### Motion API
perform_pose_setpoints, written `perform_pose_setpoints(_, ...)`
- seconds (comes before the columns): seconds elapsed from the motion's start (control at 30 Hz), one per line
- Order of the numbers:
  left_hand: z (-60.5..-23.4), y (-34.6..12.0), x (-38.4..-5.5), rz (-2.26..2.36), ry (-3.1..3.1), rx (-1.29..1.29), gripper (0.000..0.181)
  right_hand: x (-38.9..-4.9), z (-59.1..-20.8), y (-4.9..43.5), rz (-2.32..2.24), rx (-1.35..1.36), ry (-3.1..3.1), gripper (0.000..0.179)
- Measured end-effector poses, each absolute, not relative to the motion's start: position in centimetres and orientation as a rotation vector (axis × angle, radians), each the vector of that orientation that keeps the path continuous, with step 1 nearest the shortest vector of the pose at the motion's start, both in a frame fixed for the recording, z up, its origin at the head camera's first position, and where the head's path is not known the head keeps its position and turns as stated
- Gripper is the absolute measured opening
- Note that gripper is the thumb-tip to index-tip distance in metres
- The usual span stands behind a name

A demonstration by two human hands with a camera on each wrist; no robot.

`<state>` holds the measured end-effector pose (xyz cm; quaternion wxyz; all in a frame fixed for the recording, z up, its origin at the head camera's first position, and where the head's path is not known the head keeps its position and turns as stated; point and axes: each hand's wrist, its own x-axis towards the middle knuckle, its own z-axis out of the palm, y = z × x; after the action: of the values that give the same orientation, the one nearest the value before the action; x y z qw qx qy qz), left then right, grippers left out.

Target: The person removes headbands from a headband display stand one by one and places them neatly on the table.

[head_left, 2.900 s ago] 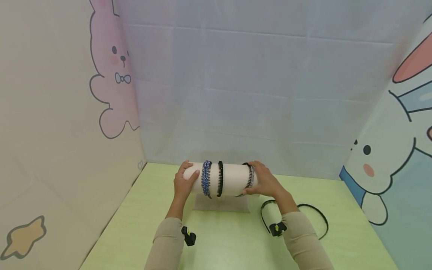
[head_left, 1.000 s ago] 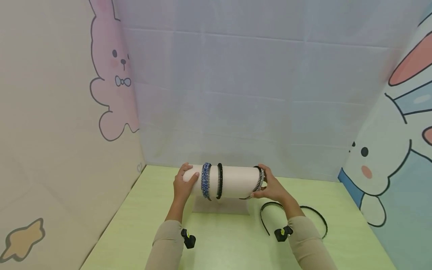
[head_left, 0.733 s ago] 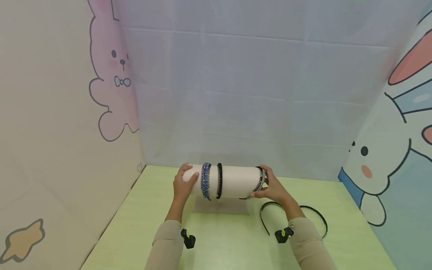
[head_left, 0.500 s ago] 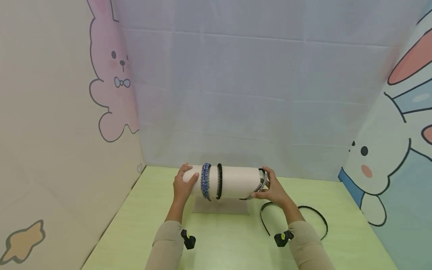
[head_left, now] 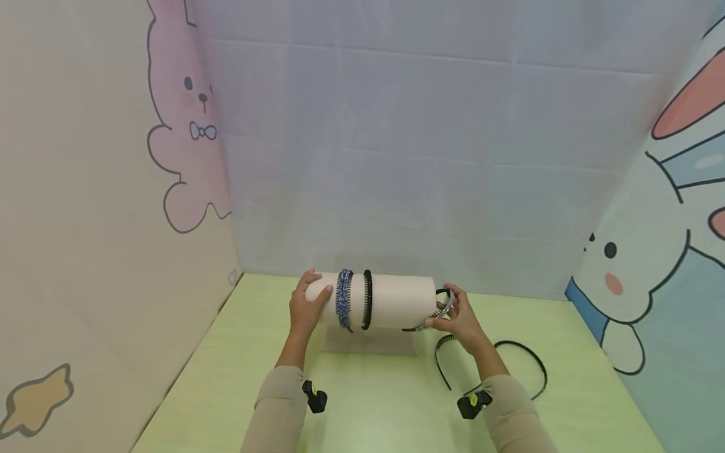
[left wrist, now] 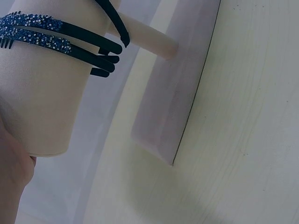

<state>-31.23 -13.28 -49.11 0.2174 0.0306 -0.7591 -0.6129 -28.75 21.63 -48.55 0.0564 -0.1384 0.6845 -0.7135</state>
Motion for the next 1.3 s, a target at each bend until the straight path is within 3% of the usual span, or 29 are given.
perform_pose_setpoints(0.77, -49.3, -13.4, -31.5, -1.692, -2.100, 0.058, 0.036, -24.1, -52.0, 21.7, -2.241, -0.081, 2.361, 0.096)
perform_pose_setpoints(1.3, -49.4, -13.4, -31.5, -1.676, -2.092, 0.066, 0.035, -21.0, -51.6, 22.5, -2.423, 0.110, 2.352, 0.089)
